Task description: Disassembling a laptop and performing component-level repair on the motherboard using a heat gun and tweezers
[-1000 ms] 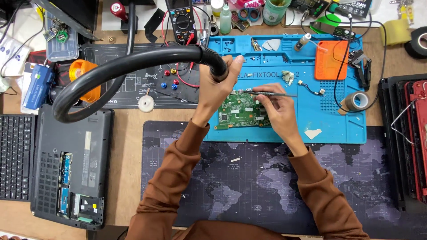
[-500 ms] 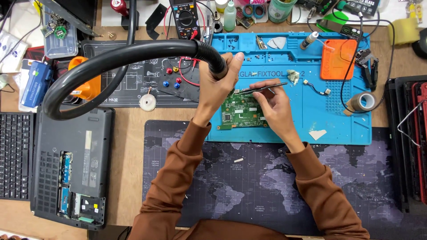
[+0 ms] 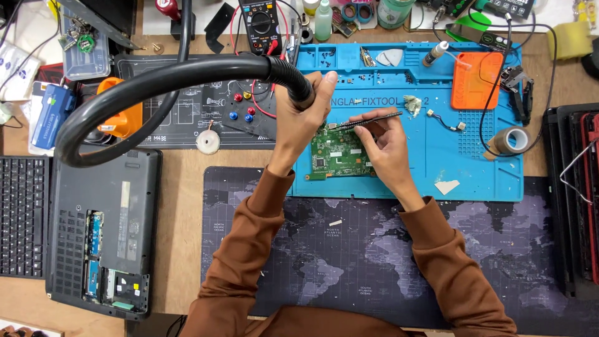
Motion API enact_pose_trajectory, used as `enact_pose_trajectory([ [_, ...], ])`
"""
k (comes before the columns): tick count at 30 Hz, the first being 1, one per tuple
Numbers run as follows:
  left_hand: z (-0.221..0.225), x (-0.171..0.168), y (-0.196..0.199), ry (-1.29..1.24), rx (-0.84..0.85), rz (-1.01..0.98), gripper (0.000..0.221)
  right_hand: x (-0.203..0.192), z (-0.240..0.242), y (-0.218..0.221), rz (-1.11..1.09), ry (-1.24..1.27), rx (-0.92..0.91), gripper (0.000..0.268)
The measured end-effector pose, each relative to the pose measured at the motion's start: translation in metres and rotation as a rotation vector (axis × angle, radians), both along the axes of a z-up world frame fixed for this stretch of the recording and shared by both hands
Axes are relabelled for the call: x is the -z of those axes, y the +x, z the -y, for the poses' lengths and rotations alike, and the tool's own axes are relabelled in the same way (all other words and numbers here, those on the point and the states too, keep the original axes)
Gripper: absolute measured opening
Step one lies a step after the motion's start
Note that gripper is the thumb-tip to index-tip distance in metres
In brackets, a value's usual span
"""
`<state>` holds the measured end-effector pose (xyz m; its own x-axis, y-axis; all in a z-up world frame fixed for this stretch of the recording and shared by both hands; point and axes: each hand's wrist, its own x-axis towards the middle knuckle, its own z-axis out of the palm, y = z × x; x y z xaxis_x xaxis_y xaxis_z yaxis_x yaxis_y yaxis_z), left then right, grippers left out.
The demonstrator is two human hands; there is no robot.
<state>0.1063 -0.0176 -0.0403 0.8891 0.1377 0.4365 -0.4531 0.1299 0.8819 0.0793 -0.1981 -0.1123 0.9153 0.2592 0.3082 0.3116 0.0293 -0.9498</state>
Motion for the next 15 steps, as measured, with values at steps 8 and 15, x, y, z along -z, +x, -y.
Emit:
enact_pose_trajectory([
  [8, 0.0022, -0.0031, 0.0003, 0.008, 0.0, 0.014, 0.052, 0.005, 0.0023, 0.001, -0.015, 0.043, 0.007, 0.018],
  [15, 0.0027, 0.0, 0.0, 0.014, -0.012, 0.026, 0.053, 0.0071, 0.0007, -0.0008, -0.029, 0.04, 0.002, 0.02],
])
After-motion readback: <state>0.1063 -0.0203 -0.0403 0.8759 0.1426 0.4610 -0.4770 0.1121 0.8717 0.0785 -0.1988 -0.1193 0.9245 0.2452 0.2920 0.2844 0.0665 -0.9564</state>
